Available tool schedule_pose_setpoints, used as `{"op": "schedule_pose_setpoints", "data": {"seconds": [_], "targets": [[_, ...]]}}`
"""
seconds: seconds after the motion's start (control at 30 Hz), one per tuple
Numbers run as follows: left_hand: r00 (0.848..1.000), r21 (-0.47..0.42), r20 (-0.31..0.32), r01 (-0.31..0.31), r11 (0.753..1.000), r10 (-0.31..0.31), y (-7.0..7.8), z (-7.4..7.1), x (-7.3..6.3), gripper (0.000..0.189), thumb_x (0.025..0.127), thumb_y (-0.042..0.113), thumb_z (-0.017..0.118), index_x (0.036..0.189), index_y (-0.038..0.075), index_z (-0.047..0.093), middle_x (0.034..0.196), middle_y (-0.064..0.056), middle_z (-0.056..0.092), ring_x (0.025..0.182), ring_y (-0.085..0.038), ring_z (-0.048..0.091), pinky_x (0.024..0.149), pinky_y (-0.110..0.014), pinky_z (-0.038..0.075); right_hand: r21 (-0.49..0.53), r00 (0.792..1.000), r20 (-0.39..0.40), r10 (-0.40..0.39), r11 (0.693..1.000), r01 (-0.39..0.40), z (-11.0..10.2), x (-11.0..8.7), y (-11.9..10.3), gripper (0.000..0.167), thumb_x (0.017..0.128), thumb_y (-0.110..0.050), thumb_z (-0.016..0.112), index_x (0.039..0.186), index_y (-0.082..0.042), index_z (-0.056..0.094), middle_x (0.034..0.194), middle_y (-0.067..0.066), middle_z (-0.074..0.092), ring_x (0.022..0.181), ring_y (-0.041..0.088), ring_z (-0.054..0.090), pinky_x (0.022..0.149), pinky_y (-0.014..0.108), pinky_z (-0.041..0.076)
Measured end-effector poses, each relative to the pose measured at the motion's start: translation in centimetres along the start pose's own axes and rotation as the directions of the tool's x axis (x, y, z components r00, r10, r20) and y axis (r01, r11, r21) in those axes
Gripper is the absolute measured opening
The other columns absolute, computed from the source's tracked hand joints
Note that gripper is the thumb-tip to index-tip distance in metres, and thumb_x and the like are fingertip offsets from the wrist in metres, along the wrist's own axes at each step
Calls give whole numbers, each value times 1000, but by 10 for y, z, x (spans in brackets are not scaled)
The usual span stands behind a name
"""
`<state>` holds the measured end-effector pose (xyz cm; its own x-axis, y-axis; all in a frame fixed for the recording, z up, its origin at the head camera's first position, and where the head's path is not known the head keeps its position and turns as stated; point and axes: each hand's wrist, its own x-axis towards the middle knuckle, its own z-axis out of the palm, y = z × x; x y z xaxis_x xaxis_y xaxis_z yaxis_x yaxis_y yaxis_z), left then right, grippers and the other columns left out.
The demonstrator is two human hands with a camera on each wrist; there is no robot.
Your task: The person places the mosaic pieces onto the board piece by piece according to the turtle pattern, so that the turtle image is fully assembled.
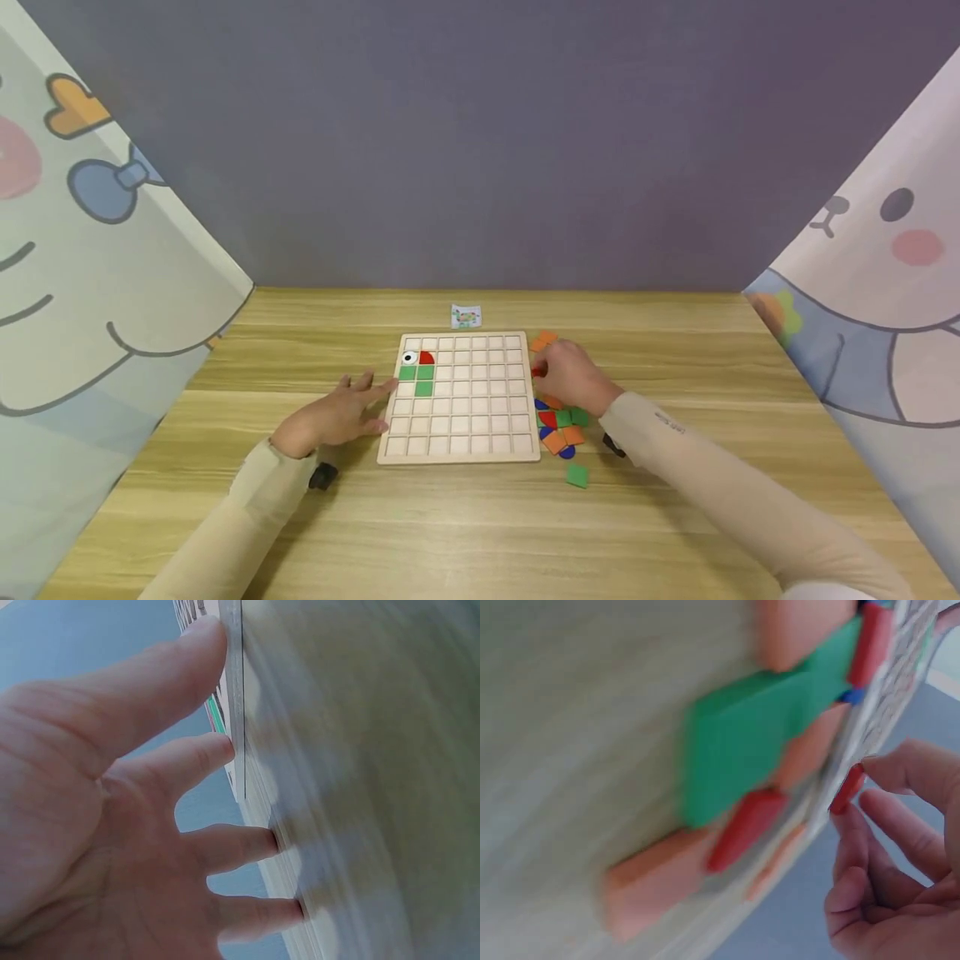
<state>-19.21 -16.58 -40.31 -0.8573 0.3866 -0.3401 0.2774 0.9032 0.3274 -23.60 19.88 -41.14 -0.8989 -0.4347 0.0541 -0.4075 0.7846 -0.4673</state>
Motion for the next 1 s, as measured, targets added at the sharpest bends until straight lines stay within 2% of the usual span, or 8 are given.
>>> {"op": "schedule_pose_setpoints", "data": {"seconds": [0.07,0.13,0.3,0.43,0.57,0.7,0.87,1.0], "targets": [[1000,3,2,5,1000,-5,0,0,0,71,92,34,61,151,19,25,152,-27,9,131,-58,8,85,-76,28,11,999,-15,-36,999,36,0,1,-9,16,80,-10,74,95,-7,73,85,-2,65,72,12,56,65,31,50],[1000,1,3,9,1000,-9,1,-1,0,71,92,34,61,151,20,25,153,-26,9,131,-58,8,85,-76,27,16,994,-39,-106,994,107,3,2,-21,16,79,-10,76,95,-8,73,85,-3,65,72,13,55,64,30,49],[1000,-12,6,14,1000,-14,1,-1,-1,71,92,34,61,151,21,26,153,-25,8,132,-57,6,86,-77,25,20,962,-37,-269,963,270,18,11,-54,12,77,-9,77,89,-9,74,87,-5,65,77,15,55,68,29,46],[1000,-4,3,20,1000,-20,1,0,0,70,91,34,62,151,21,26,153,-24,8,132,-57,8,85,-77,26,40,949,19,-313,949,312,33,23,-83,9,79,-10,76,87,-11,74,86,-7,65,80,13,55,72,29,44],[1000,15,-5,12,1000,-12,1,1,1,70,91,35,62,151,21,27,153,-25,10,131,-58,10,84,-76,29,49,933,71,-354,935,351,47,36,-108,6,81,-10,74,86,-12,74,85,-8,66,79,12,55,71,26,45],[1000,20,-2,9,1000,-8,2,1,2,72,90,35,62,151,20,27,152,-26,10,131,-59,11,83,-75,31,44,925,110,-363,932,360,61,46,-124,6,80,-7,71,81,-12,74,78,-10,65,77,10,55,70,24,45],[999,1,17,33,999,-33,3,1,2,74,90,36,63,151,22,25,153,-24,8,132,-57,8,84,-75,30,15,943,151,-295,955,296,72,50,-131,6,79,-7,71,78,-12,73,72,-12,62,78,10,51,70,24,45],[999,-1,15,36,999,-36,2,-1,0,73,90,36,63,151,22,25,154,-24,7,132,-57,7,84,-78,27,-5,949,128,-288,957,291,76,50,-132,7,80,-5,71,78,-11,75,73,-9,65,77,10,51,70,24,45]]}}
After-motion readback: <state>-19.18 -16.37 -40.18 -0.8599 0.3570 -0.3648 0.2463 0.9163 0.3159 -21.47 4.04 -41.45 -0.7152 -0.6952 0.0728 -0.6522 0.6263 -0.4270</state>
